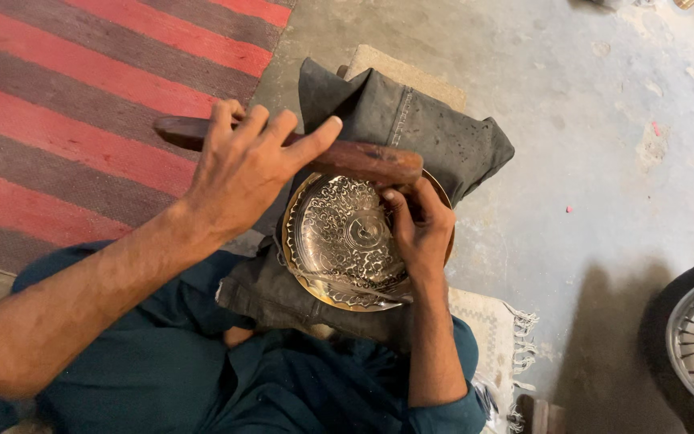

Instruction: The person sits cross-legged on the floor with a decorative brass plate resting on a cloth cushion, engraving ornamental patterns into it. They hold a small punch against the plate with one hand and strike it with a wooden mallet in the other, repositioning the punch repeatedly across the plate surface and occasionally adjusting the plate.

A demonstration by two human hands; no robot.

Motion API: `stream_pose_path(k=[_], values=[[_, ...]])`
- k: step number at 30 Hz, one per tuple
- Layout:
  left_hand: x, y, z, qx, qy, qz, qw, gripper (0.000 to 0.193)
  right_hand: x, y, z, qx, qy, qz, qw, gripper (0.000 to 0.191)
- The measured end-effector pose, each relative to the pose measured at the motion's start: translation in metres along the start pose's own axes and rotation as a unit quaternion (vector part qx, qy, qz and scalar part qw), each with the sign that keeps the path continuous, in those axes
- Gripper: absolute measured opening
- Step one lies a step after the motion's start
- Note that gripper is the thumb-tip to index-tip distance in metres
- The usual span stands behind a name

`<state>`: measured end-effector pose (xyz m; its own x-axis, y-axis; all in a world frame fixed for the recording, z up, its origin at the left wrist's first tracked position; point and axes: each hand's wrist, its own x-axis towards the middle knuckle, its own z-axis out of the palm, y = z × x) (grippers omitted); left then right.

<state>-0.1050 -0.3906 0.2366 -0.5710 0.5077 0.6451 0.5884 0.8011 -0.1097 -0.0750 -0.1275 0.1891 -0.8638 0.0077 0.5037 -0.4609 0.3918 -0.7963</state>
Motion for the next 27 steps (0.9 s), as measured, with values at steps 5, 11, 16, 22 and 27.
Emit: stream_pose_path(k=[5, 11, 16, 22, 27], values=[[0.000, 0.003, -0.004, -0.046, -0.042, -0.036, 0.997, 0.063, -0.001, -0.001, 0.001, 0.019, 0.003, -0.012, 1.000, 0.023], [0.006, 0.009, -0.010, -0.154, -0.042, -0.064, 0.985, 0.065, -0.002, -0.001, 0.007, 0.066, 0.050, 0.029, 0.996, 0.023], [0.012, 0.006, -0.016, -0.090, -0.032, -0.040, 0.995, 0.068, -0.002, 0.001, 0.010, 0.067, 0.053, 0.014, 0.996, 0.022], [0.012, 0.003, -0.018, -0.128, 0.022, -0.018, 0.991, 0.060, -0.003, 0.000, 0.005, 0.039, 0.022, 0.015, 0.999, 0.021], [0.000, 0.008, -0.026, 0.096, -0.062, -0.037, 0.993, 0.058, 0.001, 0.001, 0.005, 0.067, 0.045, 0.041, 0.996, 0.025]])
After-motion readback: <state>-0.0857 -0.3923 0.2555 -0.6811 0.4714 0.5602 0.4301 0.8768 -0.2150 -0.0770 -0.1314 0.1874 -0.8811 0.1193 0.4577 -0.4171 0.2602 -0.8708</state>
